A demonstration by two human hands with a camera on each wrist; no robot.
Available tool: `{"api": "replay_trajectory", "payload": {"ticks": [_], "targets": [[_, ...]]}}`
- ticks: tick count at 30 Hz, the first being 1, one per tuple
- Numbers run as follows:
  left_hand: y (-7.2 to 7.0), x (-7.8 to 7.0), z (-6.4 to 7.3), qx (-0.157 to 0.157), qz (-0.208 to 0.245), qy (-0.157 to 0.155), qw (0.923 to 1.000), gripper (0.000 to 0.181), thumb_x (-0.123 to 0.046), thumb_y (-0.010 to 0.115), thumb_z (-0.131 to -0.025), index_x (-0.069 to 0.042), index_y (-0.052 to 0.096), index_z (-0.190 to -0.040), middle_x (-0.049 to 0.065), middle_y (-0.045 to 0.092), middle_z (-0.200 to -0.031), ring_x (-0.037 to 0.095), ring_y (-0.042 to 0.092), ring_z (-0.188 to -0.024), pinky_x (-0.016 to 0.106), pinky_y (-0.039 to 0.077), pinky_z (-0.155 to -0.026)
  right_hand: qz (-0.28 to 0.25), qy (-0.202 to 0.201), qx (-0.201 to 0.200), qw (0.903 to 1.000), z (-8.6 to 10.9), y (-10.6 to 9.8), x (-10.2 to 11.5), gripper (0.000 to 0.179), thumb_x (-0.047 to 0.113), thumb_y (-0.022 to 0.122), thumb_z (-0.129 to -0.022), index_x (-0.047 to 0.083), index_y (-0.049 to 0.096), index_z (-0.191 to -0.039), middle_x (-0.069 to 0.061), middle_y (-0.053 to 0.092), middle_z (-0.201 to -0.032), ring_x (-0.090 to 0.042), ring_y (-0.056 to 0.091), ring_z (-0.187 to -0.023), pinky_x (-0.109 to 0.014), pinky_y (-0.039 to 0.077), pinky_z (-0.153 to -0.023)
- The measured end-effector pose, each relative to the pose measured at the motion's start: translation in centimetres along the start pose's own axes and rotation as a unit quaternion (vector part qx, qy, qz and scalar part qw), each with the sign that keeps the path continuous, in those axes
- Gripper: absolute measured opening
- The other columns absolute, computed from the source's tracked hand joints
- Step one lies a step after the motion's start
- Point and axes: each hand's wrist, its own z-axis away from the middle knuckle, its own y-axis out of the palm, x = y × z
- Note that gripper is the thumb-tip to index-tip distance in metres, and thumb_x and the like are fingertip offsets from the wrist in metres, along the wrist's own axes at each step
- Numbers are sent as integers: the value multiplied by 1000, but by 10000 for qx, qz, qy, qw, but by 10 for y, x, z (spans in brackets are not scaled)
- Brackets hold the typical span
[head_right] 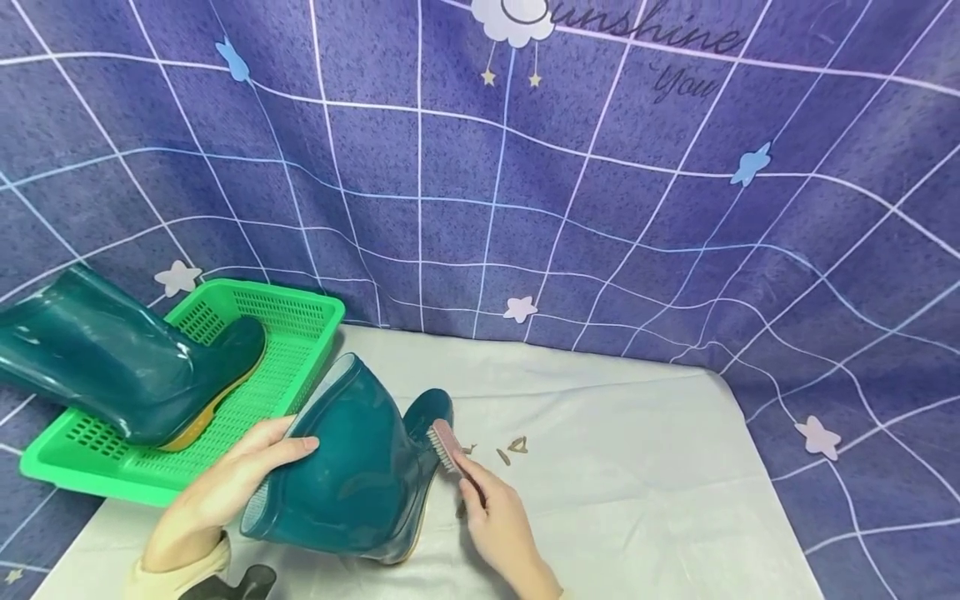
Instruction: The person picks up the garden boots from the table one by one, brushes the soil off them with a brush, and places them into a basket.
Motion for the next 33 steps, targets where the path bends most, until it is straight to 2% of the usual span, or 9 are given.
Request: {"api": "replay_trajectory", "payload": {"ticks": [5,10,17,20,25,27,30,32,33], "targets": [[1,-1,0,10,60,-92,9999,39,-15,39,-107,9,48,-137,19,70,-120,23,70,-107,32,57,-91,274,229,-305,9989,-4,-11,-3,37,22,59,-100,36,61,-135,2,70,-124,-5,64,-77,-20,50,-65],[4,-3,-1,-467,-496,-34,9977,37,-15,51,-103,1,53,-137,17,71,-114,20,73,-95,32,59,-82,-47,217,-367,9991,-5,-18,2,35,23,58,-101,37,62,-133,4,72,-118,-13,67,-79,-20,50,-64],[7,-11,6,-1784,-1612,-274,9703,54,-21,69,-94,-2,52,-142,9,75,-109,6,63,-70,24,52,-64,-339,-85,-425,9985,-4,-24,12,35,21,58,-101,36,63,-132,11,71,-102,-7,57,-65,-19,47,-58],[5,-14,10,-2028,-1880,-291,9605,50,-22,70,-93,-6,57,-139,9,75,-104,7,56,-60,24,49,-59,-470,-197,-476,9976,-5,-26,13,34,19,57,-101,34,63,-131,13,70,-92,-7,56,-64,-19,46,-55],[5,-22,7,-1902,-2169,-243,9572,45,-25,69,-94,-10,61,-136,8,72,-119,7,68,-72,25,56,-66,-590,-209,-472,9969,-6,-27,13,33,20,58,-100,33,64,-130,7,71,-91,-6,59,-70,-19,48,-58],[7,-27,0,-1722,-2506,-161,9525,43,-29,67,-95,-16,63,-135,2,75,-96,4,65,-65,23,54,-61,-582,-127,-482,9971,-5,-29,12,33,20,58,-100,34,64,-130,5,72,-91,-4,57,-68,-19,47,-57],[11,-36,-12,-1480,-3248,88,9341,39,-32,66,-95,-25,64,-133,-11,69,-80,0,52,-54,21,45,-53,-551,48,-521,9971,-4,-34,9,33,22,58,-101,37,63,-130,5,72,-92,-3,51,-61,-20,45,-55],[13,-44,-18,-1318,-3733,147,9182,38,-30,66,-95,-28,63,-134,-14,57,-65,0,41,-46,20,41,-52,-584,149,-571,9965,-4,-37,7,33,23,58,-101,38,63,-130,3,72,-93,-3,45,-56,-20,44,-52],[15,-48,-21,-1238,-3943,199,9104,38,-28,66,-95,-28,64,-133,-16,63,-73,-1,41,-46,20,42,-55,-617,198,-613,9960,-4,-38,7,33,23,58,-101,38,63,-130,2,72,-94,-2,43,-53,-20,42,-50]]}}
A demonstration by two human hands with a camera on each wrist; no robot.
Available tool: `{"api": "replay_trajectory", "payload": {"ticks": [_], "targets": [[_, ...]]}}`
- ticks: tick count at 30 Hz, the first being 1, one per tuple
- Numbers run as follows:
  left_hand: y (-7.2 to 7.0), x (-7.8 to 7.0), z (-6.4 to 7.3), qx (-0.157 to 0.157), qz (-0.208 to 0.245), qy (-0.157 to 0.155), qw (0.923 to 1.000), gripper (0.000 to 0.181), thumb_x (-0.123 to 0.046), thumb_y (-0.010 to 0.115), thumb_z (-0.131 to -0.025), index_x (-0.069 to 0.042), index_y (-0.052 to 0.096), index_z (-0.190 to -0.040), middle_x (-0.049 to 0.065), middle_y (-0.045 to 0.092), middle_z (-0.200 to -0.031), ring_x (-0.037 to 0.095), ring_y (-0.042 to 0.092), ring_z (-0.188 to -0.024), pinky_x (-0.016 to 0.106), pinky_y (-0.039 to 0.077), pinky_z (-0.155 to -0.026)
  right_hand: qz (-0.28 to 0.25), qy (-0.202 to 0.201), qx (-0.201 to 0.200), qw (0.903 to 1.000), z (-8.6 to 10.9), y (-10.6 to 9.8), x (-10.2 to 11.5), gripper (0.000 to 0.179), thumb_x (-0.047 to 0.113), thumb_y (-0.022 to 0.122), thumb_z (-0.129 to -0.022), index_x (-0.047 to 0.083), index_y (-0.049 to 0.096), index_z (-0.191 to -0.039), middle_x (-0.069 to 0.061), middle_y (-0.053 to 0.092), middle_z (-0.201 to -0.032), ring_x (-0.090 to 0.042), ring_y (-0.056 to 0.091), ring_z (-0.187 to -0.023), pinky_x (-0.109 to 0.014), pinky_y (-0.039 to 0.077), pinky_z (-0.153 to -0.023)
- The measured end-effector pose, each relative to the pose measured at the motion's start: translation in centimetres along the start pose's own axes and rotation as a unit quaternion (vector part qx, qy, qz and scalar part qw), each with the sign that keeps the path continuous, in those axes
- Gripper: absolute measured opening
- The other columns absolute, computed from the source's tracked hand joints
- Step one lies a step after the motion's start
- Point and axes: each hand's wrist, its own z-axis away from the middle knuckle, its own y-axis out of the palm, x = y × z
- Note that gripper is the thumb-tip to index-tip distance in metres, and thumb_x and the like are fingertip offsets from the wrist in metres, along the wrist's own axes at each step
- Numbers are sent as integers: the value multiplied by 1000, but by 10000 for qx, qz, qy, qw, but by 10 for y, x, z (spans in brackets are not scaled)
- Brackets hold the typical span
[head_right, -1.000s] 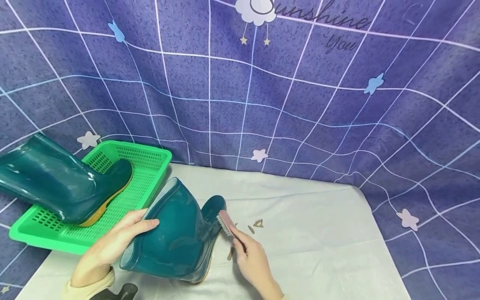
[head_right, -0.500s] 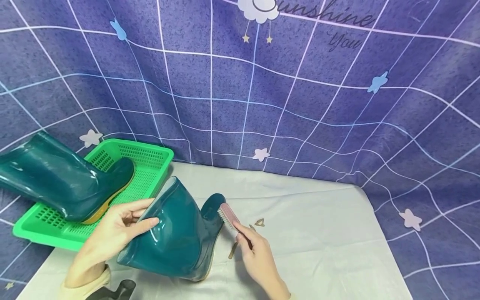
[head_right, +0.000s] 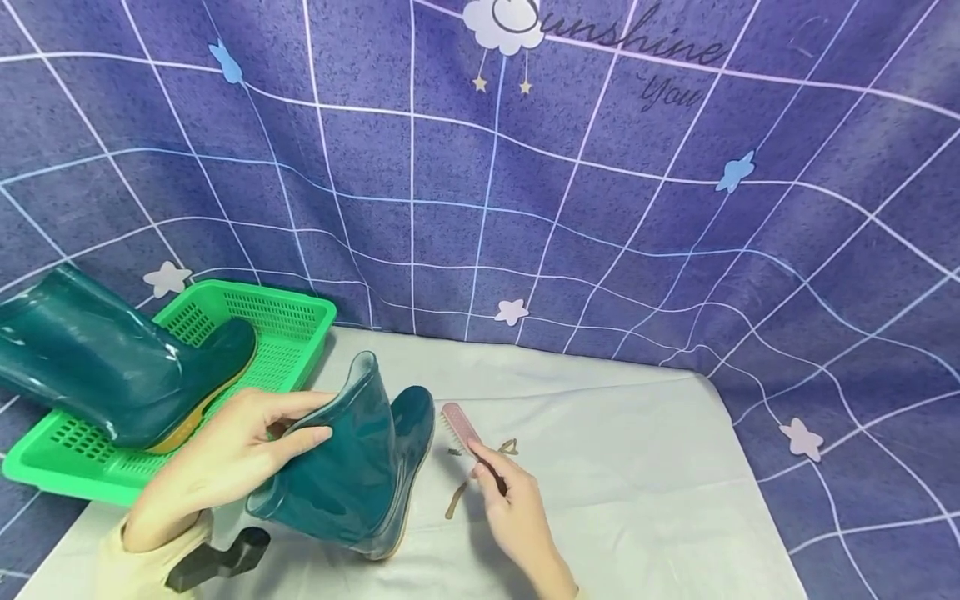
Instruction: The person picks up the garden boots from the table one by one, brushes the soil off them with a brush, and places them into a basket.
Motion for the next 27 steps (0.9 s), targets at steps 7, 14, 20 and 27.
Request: {"api": "replay_trajectory", "payload": {"ticks": [7,14,20,27], "targets": [[-22,-21,-24,272,-1452,561,9874,27,-18,68,-91,-30,72,-114,-15,70,-85,4,61,-74,34,50,-71,-212,121,-358,9991,-3,-9,-1,32,24,59,-100,36,64,-129,-4,73,-95,-5,59,-69,-21,49,-59],[-33,-21,-19,177,-1774,-13,9840,33,-26,70,-91,-33,68,-123,-17,68,-85,5,60,-76,29,46,-62,-285,166,-438,9985,-4,-11,2,31,24,60,-100,36,65,-128,7,73,-92,-8,67,-78,-22,52,-64],[-25,-20,20,-341,-1235,-712,9892,46,-44,69,-90,-39,58,-134,-16,70,-91,0,60,-76,22,44,-59,-334,123,-352,9987,-5,-9,1,31,23,60,-100,34,65,-128,-2,74,-93,-8,67,-77,-22,52,-63],[-15,-39,20,-789,-2557,-680,9611,59,-35,72,-85,-22,56,-141,5,76,-103,18,64,-66,31,37,-46,-284,124,-514,9982,-6,-17,0,31,23,61,-99,31,66,-128,-5,74,-94,-5,57,-63,-22,46,-53]]}}
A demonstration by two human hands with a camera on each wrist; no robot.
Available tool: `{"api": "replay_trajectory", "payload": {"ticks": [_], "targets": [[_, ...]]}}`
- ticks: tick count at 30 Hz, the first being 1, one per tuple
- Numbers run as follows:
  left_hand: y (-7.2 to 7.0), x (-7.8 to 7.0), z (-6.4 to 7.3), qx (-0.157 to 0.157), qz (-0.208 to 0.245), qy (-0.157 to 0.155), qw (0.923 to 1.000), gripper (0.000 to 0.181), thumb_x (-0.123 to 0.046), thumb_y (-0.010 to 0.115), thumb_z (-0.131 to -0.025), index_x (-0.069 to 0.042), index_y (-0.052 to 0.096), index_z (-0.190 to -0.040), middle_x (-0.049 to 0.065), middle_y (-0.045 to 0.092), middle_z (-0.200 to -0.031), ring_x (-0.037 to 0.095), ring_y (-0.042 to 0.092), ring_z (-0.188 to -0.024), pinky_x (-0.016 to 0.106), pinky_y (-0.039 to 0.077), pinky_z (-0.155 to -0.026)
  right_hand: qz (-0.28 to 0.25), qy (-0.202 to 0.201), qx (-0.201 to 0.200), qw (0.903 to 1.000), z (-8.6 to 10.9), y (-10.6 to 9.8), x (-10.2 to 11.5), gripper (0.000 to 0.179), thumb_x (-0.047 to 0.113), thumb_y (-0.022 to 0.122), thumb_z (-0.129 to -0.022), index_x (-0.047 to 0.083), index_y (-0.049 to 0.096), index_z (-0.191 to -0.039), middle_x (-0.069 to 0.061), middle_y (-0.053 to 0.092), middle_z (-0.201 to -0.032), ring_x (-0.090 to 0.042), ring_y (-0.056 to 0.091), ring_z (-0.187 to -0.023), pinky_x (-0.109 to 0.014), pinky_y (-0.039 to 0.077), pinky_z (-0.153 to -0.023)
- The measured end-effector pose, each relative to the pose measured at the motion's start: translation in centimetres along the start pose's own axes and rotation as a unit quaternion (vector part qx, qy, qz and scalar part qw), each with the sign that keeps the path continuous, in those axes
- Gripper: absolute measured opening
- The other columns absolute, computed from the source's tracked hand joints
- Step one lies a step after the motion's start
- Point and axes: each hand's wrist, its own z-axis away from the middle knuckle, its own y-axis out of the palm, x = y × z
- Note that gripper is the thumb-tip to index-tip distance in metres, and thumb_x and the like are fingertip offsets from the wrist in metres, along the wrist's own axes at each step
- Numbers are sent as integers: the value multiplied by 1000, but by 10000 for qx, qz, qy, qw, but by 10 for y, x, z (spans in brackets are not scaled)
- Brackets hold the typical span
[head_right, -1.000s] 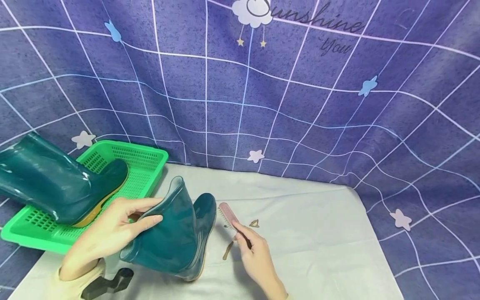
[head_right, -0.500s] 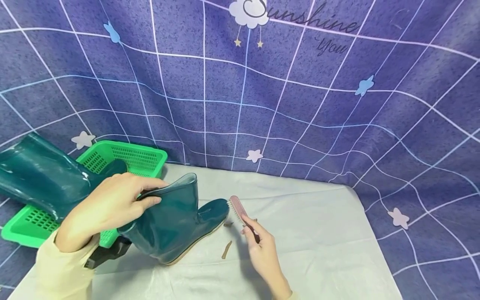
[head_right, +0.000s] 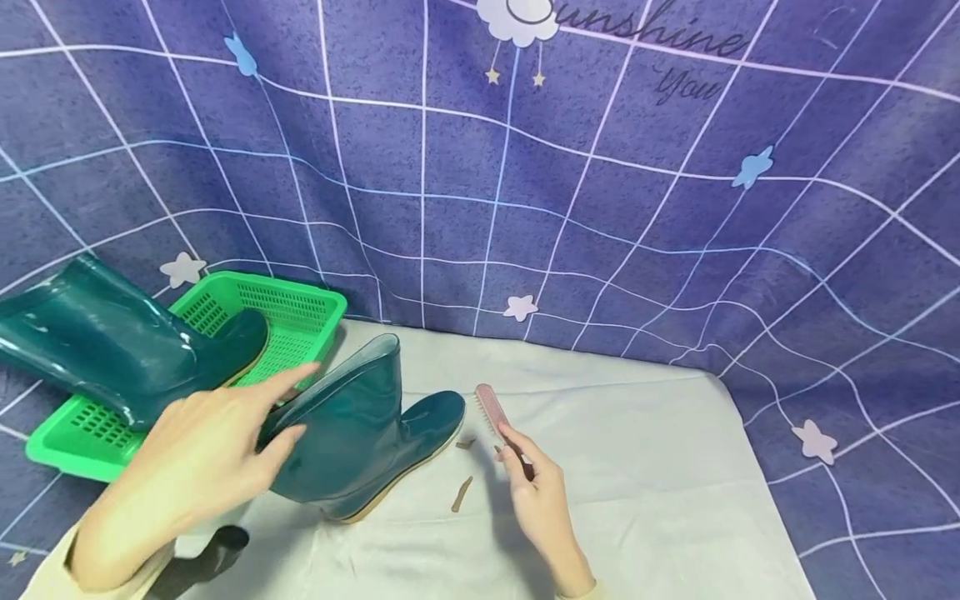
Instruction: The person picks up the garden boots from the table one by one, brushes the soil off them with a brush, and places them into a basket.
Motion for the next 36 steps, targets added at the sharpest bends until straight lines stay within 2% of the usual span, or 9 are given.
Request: {"api": "replay_trajectory", "payload": {"ticks": [6,10,15,19,22,26,29,31,36], "targets": [[22,-20,-30,-766,-535,158,9955,37,-28,76,-84,-11,69,-117,6,76,-97,32,68,-64,40,44,-42,-88,33,-126,9999,-2,-7,-3,31,22,60,-100,32,65,-129,-6,72,-93,-3,41,-48,-23,39,-44],[29,-14,-35,-1363,-742,600,9861,21,-7,79,-77,-15,73,-95,-1,73,-81,26,65,-58,35,40,-38,-193,10,-89,9998,-3,-8,-2,31,24,59,-100,32,65,-129,-5,72,-94,-3,39,-46,-23,37,-43],[29,-3,-37,-1663,-681,1121,9773,20,-6,77,-79,-18,73,-96,-3,73,-80,21,68,-66,34,42,-40,-308,0,-139,9994,-3,-10,-2,29,22,59,-100,31,66,-127,-6,71,-93,-3,35,-43,-22,33,-40],[26,5,-42,-1862,-535,1565,9685,25,-1,73,-79,-17,69,-99,-1,74,-89,23,70,-84,42,56,-73,-328,-28,-119,9994,-3,-12,0,30,21,59,-100,30,66,-128,-7,71,-94,-2,36,-44,-22,34,-41],[22,10,-46,-2225,-305,1988,9540,26,3,69,-81,-16,69,-99,-1,74,-94,26,67,-98,52,44,-105,-335,-36,-139,9993,-3,-12,0,30,21,59,-100,30,66,-128,-8,71,-93,-2,35,-43,-22,34,-40],[19,15,-50,-2681,300,2470,9307,24,4,64,-87,-17,70,-98,-3,73,-98,28,61,-115,57,31,-117,-274,-112,-173,9994,-3,-13,-1,30,21,59,-100,28,66,-128,-11,72,-93,-2,39,-45,-23,35,-41],[22,19,-51,-2680,810,2771,9191,26,7,59,-88,-14,71,-98,0,72,-108,30,58,-124,46,33,-118,-220,-154,-161,9995,-3,-12,-1,30,20,60,-100,27,66,-129,-12,73,-97,-5,50,-52,-23,38,-43],[28,23,-51,-2523,1053,2868,9182,26,8,59,-89,-13,71,-99,2,70,-116,30,55,-128,39,37,-116,-207,-166,-143,9995,-2,-11,0,31,20,60,-100,26,66,-129,-11,73,-99,-6,57,-58,-23,41,-45],[51,33,-44,-1823,1345,2614,9383,31,9,63,-87,-18,68,-102,2,63,-129,29,49,-135,36,41,-112,-149,-155,-35,9998,1,-2,2,30,20,61,-99,28,67,-127,-5,74,-95,-5,60,-64,-22,44,-49]]}}
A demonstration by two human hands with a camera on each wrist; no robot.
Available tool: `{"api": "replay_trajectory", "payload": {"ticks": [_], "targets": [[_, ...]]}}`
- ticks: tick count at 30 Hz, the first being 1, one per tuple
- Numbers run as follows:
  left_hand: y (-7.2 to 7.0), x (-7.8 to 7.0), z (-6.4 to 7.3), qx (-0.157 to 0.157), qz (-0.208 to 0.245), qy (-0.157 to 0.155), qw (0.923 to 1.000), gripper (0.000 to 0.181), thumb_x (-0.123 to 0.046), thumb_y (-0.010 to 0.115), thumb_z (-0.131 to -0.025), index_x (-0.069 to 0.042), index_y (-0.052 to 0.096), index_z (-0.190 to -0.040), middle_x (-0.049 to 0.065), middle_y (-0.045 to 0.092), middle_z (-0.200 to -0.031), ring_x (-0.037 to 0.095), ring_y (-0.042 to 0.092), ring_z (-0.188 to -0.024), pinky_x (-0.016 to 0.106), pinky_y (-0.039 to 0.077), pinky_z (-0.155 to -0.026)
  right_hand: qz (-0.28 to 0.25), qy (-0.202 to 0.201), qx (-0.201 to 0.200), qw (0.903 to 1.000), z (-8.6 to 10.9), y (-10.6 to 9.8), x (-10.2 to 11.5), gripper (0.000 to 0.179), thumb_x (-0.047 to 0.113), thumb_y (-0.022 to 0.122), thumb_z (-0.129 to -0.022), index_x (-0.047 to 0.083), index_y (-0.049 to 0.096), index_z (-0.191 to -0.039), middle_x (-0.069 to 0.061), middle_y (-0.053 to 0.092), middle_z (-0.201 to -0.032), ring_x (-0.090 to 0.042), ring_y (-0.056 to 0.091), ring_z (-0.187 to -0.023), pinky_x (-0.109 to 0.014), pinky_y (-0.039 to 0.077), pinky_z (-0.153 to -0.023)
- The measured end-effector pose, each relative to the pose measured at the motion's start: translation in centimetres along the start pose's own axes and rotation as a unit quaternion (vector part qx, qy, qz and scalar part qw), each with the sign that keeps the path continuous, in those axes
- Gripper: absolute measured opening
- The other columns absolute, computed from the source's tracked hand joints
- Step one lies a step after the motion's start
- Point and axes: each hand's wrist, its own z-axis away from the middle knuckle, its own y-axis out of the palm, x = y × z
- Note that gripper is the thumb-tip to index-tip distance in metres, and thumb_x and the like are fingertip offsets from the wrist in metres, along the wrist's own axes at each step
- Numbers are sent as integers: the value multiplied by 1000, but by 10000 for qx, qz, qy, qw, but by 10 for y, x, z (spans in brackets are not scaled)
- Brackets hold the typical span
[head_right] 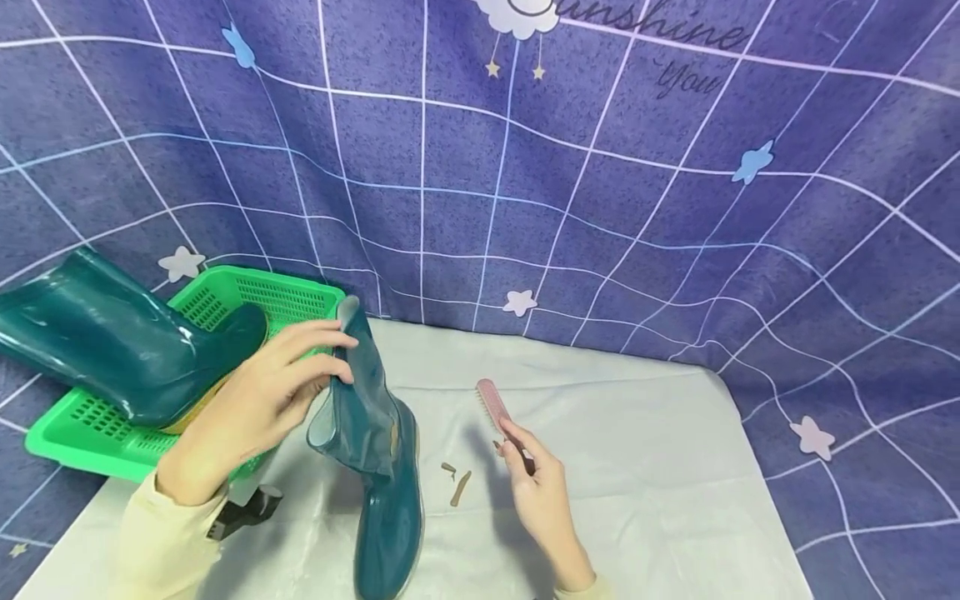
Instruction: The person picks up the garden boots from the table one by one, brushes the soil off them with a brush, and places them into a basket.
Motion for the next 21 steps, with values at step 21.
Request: {"api": "replay_trajectory", "payload": {"ticks": [21], "targets": [[25,15,46,-775,-102,-1227,9894,19,-4,72,-73,-21,66,-76,0,65,-99,33,52,-126,39,43,-105,393,-1128,705,9903,26,42,20,35,17,53,-103,24,60,-136,2,69,-96,-5,55,-68,-18,47,-55]]}}
